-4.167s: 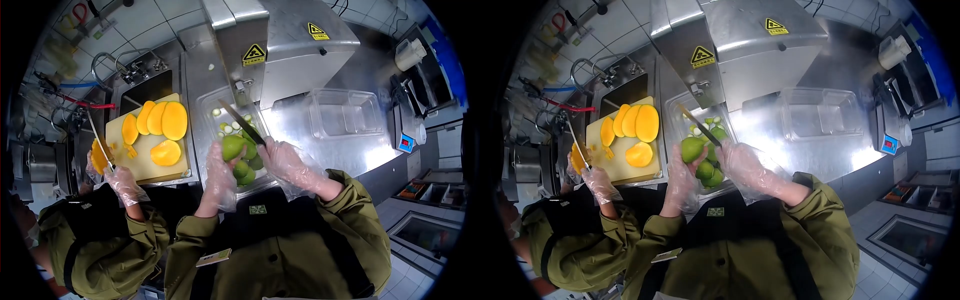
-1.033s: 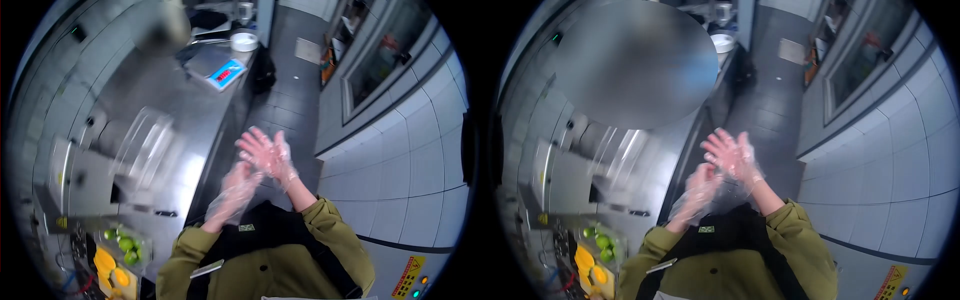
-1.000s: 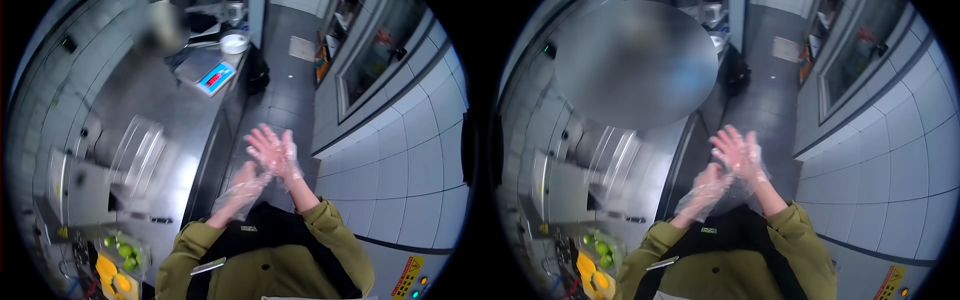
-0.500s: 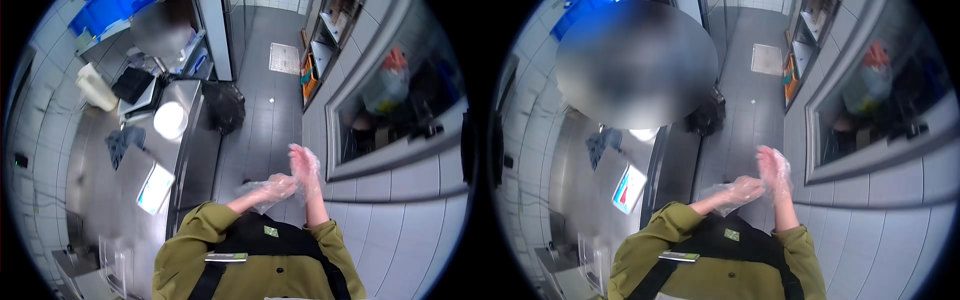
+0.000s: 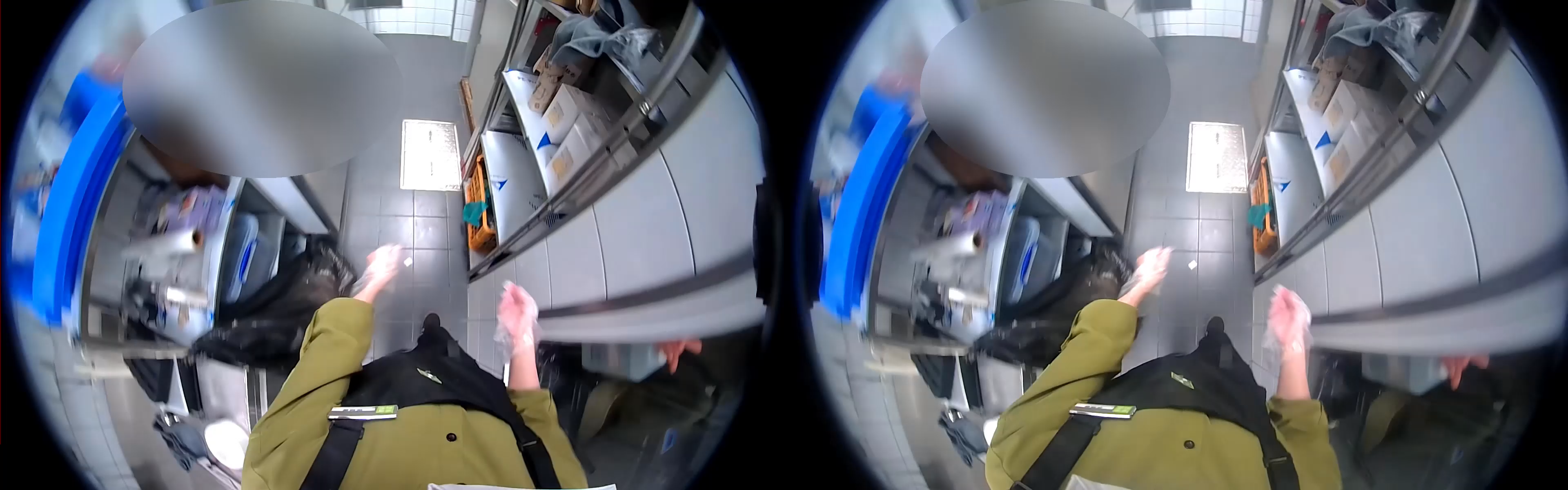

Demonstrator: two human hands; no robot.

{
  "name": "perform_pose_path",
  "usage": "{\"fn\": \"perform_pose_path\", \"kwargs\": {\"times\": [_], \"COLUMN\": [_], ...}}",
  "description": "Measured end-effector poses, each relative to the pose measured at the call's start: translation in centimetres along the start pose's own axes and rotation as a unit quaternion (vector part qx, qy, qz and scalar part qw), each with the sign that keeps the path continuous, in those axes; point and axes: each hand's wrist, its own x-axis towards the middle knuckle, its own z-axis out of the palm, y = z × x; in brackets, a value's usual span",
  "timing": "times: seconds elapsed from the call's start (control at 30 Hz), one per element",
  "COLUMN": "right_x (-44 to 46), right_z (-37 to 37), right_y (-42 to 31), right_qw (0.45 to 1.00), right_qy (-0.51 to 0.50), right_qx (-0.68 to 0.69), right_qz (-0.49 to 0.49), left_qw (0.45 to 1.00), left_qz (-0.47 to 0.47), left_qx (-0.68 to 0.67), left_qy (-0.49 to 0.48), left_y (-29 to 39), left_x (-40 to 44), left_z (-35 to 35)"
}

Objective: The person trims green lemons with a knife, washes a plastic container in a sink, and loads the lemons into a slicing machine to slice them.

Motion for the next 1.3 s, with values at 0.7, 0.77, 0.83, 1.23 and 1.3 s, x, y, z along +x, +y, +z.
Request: {"fn": "perform_pose_path", "kwargs": {"times": [0.7, 0.77, 0.83, 1.23, 1.3], "right_x": [79.9, 84.4, 91.3, 155.7, 160.6], "right_z": [18.6, 20.3, 22.5, 62.2, 73.5], "right_y": [-7.5, -10.8, -13.3, -14.3, -14.2], "right_qw": [0.231, 0.252, 0.252, 0.615, 0.609], "right_qy": [-0.167, -0.089, -0.061, -0.248, -0.245], "right_qx": [-0.958, -0.962, -0.964, -0.708, -0.747], "right_qz": [-0.019, 0.047, 0.067, -0.243, -0.105], "left_qw": [0.936, 0.925, 0.926, 0.741, 0.69], "left_qz": [-0.28, -0.28, -0.245, 0.117, 0.09], "left_qx": [-0.074, -0.059, -0.011, 0.398, 0.346], "left_qy": [-0.199, -0.249, -0.286, -0.528, -0.629], "left_y": [-41.2, -44.8, -48.7, -72.1, -77.3], "left_x": [73.4, 82.7, 91.3, 112.6, 120.3], "left_z": [10.5, 13.8, 17.6, 23.8, 26.1]}}
